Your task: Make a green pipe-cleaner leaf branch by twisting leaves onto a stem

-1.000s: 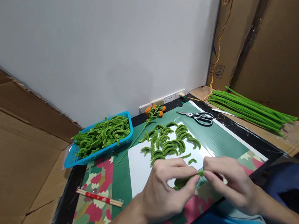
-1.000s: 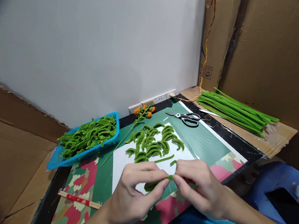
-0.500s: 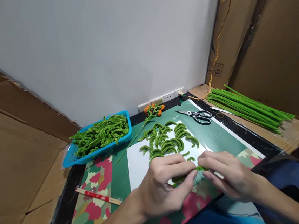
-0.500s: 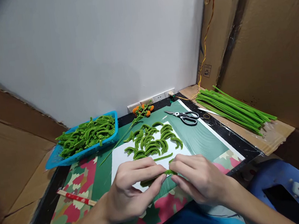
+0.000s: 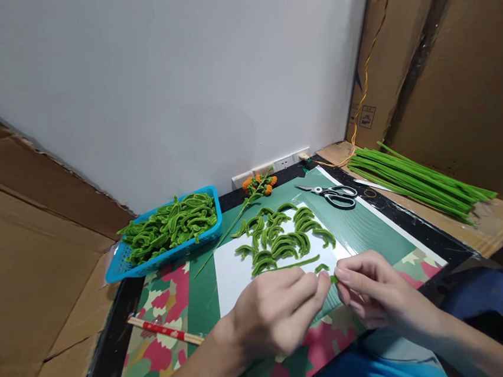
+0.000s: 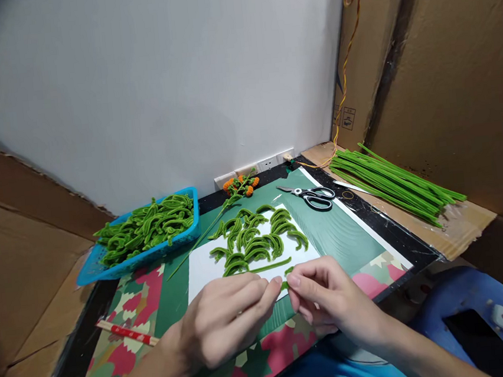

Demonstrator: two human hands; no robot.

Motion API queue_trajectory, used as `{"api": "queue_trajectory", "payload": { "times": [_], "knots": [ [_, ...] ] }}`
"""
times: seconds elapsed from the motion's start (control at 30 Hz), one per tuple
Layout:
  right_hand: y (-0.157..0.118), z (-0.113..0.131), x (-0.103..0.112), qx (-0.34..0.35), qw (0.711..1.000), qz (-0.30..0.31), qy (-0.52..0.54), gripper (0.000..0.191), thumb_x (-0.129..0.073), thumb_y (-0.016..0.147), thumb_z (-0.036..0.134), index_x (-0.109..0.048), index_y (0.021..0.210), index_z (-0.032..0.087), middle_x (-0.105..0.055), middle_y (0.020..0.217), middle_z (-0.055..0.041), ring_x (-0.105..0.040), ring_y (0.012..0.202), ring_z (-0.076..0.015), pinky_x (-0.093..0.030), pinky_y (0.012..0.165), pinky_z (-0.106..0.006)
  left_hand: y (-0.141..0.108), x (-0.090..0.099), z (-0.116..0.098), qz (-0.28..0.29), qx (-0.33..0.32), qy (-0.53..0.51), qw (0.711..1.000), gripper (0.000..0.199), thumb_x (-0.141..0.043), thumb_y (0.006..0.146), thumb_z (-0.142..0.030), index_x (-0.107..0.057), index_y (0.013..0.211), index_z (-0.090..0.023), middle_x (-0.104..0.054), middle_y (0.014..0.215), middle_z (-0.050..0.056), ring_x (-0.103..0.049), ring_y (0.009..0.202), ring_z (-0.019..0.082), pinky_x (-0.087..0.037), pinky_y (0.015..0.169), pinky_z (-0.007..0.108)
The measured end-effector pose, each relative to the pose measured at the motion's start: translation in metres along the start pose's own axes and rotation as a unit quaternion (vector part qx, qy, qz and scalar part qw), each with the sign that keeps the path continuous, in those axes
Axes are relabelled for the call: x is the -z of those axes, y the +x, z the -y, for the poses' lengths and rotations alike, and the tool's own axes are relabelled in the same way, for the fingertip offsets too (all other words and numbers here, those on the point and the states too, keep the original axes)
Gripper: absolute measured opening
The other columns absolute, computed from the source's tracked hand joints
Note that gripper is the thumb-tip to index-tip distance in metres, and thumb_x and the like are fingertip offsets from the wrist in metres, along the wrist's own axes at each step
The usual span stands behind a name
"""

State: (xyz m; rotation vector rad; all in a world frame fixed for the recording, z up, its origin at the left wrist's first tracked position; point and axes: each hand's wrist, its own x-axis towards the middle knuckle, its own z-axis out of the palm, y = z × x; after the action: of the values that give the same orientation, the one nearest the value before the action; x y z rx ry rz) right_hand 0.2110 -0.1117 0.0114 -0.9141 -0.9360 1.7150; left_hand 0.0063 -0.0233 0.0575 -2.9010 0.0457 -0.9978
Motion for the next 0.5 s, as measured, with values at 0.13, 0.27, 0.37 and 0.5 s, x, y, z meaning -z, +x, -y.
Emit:
{"api": "queue_trajectory", "payload": {
  "times": [0.13, 0.27, 0.37, 0.5],
  "knots": [
    [-0.004, 0.001, 0.005, 0.347, 0.869, -0.123, -0.330, 0.012, -0.061, 0.106, 0.019, -0.071, 0.098, 0.019, -0.067, 0.079, -0.0027, -0.059, 0.065, -0.0131, -0.047, 0.058, -0.024, 0.010, 0.001, -0.007, -0.024, 0.198, -0.199, 0.959, 0.015, -0.064, 0.098, -0.007, -0.079, 0.098, -0.010, -0.072, 0.074, 0.006, -0.060, 0.059, 0.013, -0.046, 0.052, 0.026],
    [-0.004, 0.007, 0.013, 0.535, 0.640, -0.140, -0.534, 0.028, -0.062, 0.095, 0.005, -0.070, 0.117, 0.021, -0.076, 0.086, -0.0062, -0.070, 0.067, -0.0185, -0.055, 0.060, -0.028, 0.019, 0.006, -0.012, -0.022, 0.380, -0.355, 0.854, 0.018, -0.071, 0.096, -0.016, -0.080, 0.081, -0.013, -0.067, 0.064, 0.002, -0.060, 0.056, 0.012, -0.045, 0.053, 0.024],
    [-0.001, 0.013, 0.018, 0.561, 0.551, -0.147, -0.600, 0.025, -0.063, 0.094, 0.007, -0.071, 0.114, 0.018, -0.078, 0.085, -0.0091, -0.072, 0.066, -0.0211, -0.056, 0.060, -0.031, 0.021, 0.006, -0.014, -0.009, 0.477, -0.492, 0.728, 0.025, -0.074, 0.098, -0.028, -0.079, 0.079, -0.012, -0.066, 0.068, 0.002, -0.064, 0.049, 0.013, -0.047, 0.046, 0.022],
    [0.003, 0.014, 0.015, 0.573, 0.546, -0.137, -0.596, 0.021, -0.061, 0.095, 0.006, -0.072, 0.108, 0.019, -0.075, 0.080, -0.0080, -0.068, 0.063, -0.0201, -0.052, 0.057, -0.031, 0.019, 0.000, -0.015, 0.007, 0.491, -0.530, 0.692, 0.029, -0.072, 0.101, -0.031, -0.079, 0.081, -0.011, -0.062, 0.061, 0.000, -0.063, 0.044, 0.012, -0.045, 0.042, 0.020]
  ]
}}
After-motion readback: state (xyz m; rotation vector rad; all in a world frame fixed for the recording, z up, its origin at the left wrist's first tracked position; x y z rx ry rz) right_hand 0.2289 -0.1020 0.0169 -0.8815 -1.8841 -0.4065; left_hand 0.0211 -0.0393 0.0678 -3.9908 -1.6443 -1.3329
